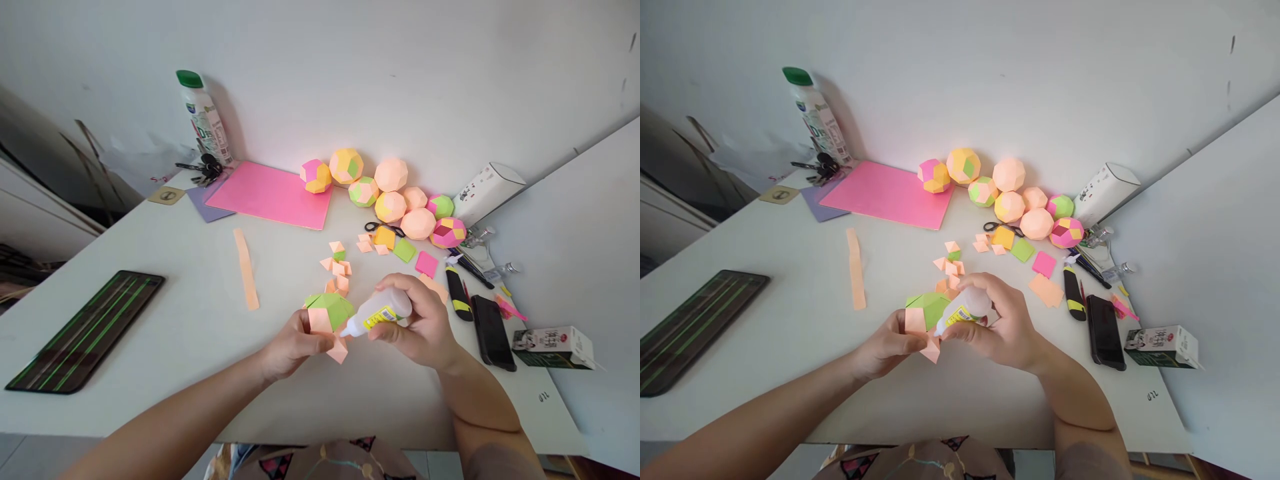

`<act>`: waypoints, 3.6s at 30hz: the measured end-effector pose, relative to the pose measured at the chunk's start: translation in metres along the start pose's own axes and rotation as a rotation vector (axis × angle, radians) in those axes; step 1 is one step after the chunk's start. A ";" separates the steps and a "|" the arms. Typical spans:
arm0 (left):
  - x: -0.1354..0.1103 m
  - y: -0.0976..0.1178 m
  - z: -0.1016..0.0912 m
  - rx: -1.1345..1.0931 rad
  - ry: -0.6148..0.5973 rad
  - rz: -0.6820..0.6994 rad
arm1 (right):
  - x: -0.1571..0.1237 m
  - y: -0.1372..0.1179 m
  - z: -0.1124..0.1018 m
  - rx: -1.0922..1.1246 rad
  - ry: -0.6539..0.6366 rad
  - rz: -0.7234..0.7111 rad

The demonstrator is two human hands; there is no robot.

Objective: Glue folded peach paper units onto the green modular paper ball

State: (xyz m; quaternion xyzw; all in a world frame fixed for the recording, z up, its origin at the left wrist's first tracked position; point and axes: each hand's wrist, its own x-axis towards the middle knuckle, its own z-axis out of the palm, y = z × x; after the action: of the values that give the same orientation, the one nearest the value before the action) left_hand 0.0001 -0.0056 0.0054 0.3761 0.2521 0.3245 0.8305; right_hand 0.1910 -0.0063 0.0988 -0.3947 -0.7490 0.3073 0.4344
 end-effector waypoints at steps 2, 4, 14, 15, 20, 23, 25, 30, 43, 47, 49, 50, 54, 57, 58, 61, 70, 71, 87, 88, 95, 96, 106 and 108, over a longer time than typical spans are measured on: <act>0.000 0.000 0.000 0.010 0.004 -0.003 | 0.000 0.000 0.000 0.008 -0.016 0.011; 0.000 0.000 0.000 0.019 0.004 -0.008 | 0.000 -0.001 0.000 0.020 -0.020 0.016; -0.001 -0.001 0.000 0.006 0.018 -0.018 | 0.002 -0.002 -0.002 0.039 -0.061 0.049; -0.001 -0.002 0.000 0.008 0.020 -0.022 | 0.002 -0.002 -0.001 0.049 -0.048 0.041; 0.000 -0.004 -0.002 0.022 0.006 -0.022 | 0.002 0.000 0.000 0.045 -0.038 0.022; -0.001 -0.006 -0.003 0.024 -0.002 -0.015 | 0.001 -0.001 0.000 0.044 -0.051 0.004; -0.001 -0.008 -0.004 0.017 0.005 -0.011 | 0.001 -0.001 0.000 0.057 -0.037 -0.014; -0.001 -0.008 -0.003 0.019 -0.004 -0.011 | 0.001 0.001 0.000 0.050 -0.051 -0.008; -0.002 -0.007 -0.001 0.032 -0.001 -0.027 | 0.000 0.004 -0.002 0.097 -0.106 0.016; -0.002 -0.008 -0.002 0.028 0.010 -0.016 | 0.001 0.005 -0.001 0.122 -0.052 -0.002; -0.002 -0.008 -0.001 0.028 0.010 -0.016 | 0.000 0.005 -0.001 0.114 -0.075 0.010; -0.002 -0.008 -0.001 0.029 0.007 -0.020 | 0.000 0.005 -0.002 0.108 -0.092 0.016; -0.001 -0.007 0.000 0.041 -0.002 -0.029 | -0.001 0.005 -0.002 0.117 -0.097 0.013; 0.000 -0.007 0.000 0.036 0.014 -0.018 | 0.000 0.005 -0.001 0.132 -0.072 0.005; 0.000 -0.008 0.000 0.030 0.019 -0.017 | 0.000 0.005 -0.001 0.131 -0.072 0.008; -0.001 -0.008 -0.001 0.018 0.033 -0.008 | 0.000 0.006 -0.003 0.119 -0.093 0.029; -0.002 -0.007 -0.001 0.027 0.004 -0.008 | 0.000 0.007 0.000 0.143 -0.063 0.054; -0.002 -0.007 -0.001 0.025 0.003 -0.005 | 0.000 0.008 0.000 0.137 -0.059 0.054; -0.002 0.000 -0.001 0.038 0.060 0.116 | 0.012 0.027 -0.010 0.672 -0.010 0.495; -0.003 0.000 -0.001 0.035 0.060 0.127 | 0.014 0.033 -0.013 0.733 -0.008 0.532; -0.002 0.004 -0.003 -0.013 0.057 0.193 | 0.005 0.076 -0.029 0.606 0.067 0.613; -0.002 0.004 -0.003 -0.021 0.057 0.195 | -0.002 0.083 -0.028 0.458 0.108 0.606; -0.001 0.010 0.002 -0.050 0.075 0.202 | -0.030 0.112 -0.004 -0.525 0.175 0.316; -0.001 0.010 0.003 -0.069 0.102 0.201 | -0.029 0.092 0.001 -0.581 0.229 0.145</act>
State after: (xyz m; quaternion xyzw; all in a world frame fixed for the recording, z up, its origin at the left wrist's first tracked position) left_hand -0.0020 -0.0030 0.0154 0.3536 0.2436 0.4331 0.7925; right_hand 0.2286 0.0141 0.0127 -0.5867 -0.7215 0.0643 0.3619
